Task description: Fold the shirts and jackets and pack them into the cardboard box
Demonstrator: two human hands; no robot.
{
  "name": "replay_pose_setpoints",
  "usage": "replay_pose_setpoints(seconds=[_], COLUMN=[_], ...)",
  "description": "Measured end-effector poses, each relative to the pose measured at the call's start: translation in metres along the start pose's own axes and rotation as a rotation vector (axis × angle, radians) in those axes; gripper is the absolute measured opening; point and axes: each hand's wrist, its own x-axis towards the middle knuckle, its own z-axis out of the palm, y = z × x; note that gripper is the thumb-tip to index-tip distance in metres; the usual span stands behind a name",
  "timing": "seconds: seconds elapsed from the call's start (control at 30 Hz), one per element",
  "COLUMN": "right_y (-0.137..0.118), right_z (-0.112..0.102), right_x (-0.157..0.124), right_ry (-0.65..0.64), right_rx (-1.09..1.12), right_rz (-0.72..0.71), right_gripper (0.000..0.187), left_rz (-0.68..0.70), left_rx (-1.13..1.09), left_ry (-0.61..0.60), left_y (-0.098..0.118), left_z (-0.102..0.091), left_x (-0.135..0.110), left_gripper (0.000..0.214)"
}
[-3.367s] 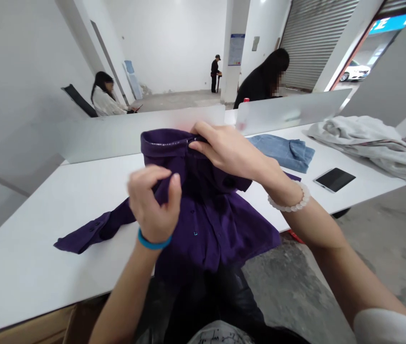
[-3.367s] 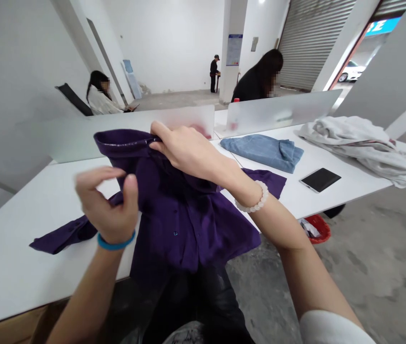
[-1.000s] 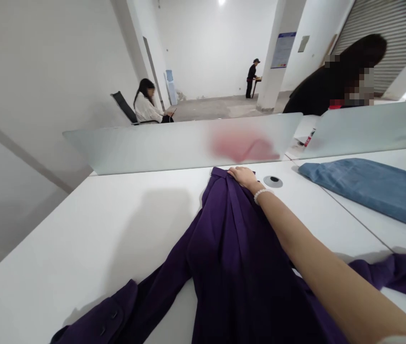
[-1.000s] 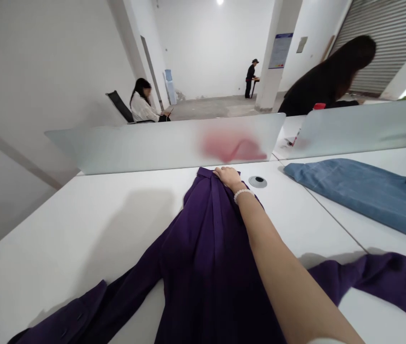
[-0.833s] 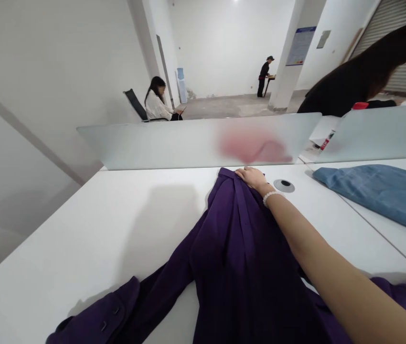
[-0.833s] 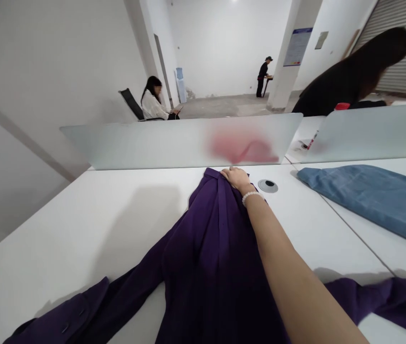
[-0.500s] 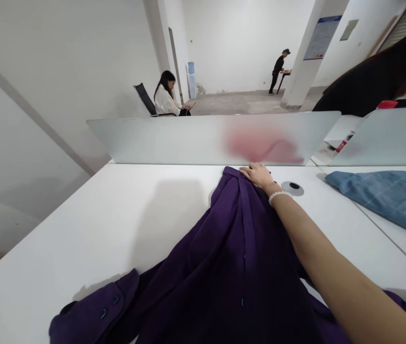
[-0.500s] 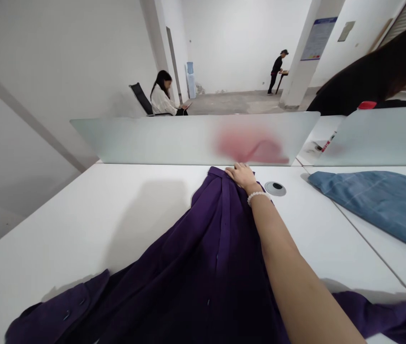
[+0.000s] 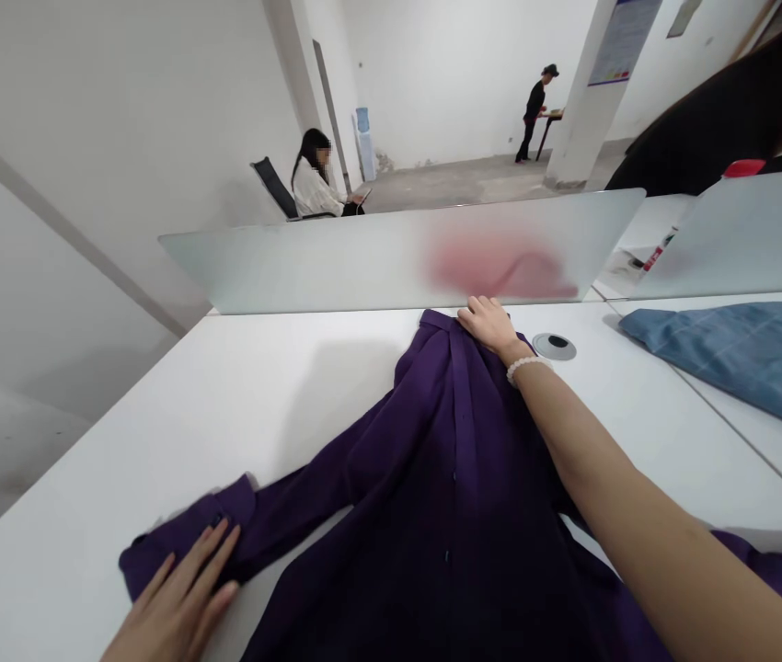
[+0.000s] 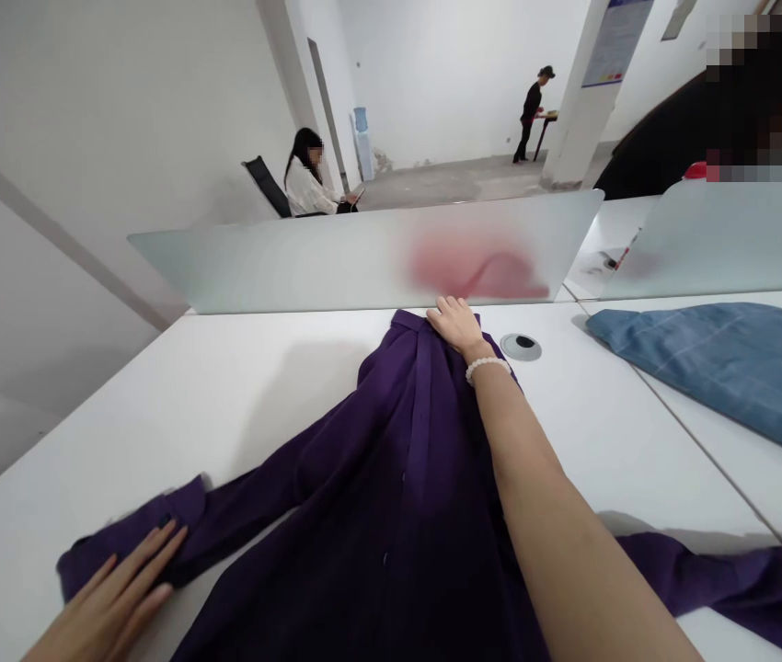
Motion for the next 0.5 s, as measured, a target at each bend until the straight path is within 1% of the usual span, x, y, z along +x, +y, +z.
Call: replay_pose_setpoints(seconds=[0.1, 0.13, 0.2, 0.27, 0.33, 0.4, 0.47, 0.5], right_y=[-0.002, -0.003, -0.004, -0.004, -0.004, -0.004, -0.004, -0.004], right_z=[-0.002, -0.003, -0.006, -0.007, -0.008, -0.008, -0.008, -0.008], right_x=[0.0, 0.0, 0.0, 0.0, 0.001, 0.001, 0.0, 0.0], right_ry=[-0.138, -0.171, -0.206, -0.214, -0.222, -0.228, -0.232, -0.234], right_rx=[0.07, 0.086, 0.103, 0.107, 0.11, 0.113, 0.117, 0.119], right_rz=[0.081, 0.108, 0.143, 0.162, 0.181, 0.197, 0.211, 0.217], right_gripper=[0.039, 0.039, 0.039, 0.039, 0.04, 0.04, 0.04, 0.04], left_rz=[-0.086, -0.118, -0.2, -0.313, -0.455, -0.566, -0.609, -0.613], left_rx=[0.064, 0.093, 0.146, 0.145, 0.065, -0.058, -0.147, -0.169], left_ry=[-0.17, -0.238, -0.361, -0.423, -0.384, -0.281, -0.192, -0.166], left_y=[-0.041, -0.055, -0.078, -0.094, -0.102, -0.108, -0.112, -0.114], left_z=[-0.002, -0.004, -0.008, -0.012, -0.013, -0.011, -0.007, -0.005], left_x=[0.03, 0.043, 0.074, 0.107, 0.14, 0.169, 0.192, 0.201], left_gripper=[0.045, 0.046, 0.052, 0.054, 0.051, 0.056, 0.066, 0.069])
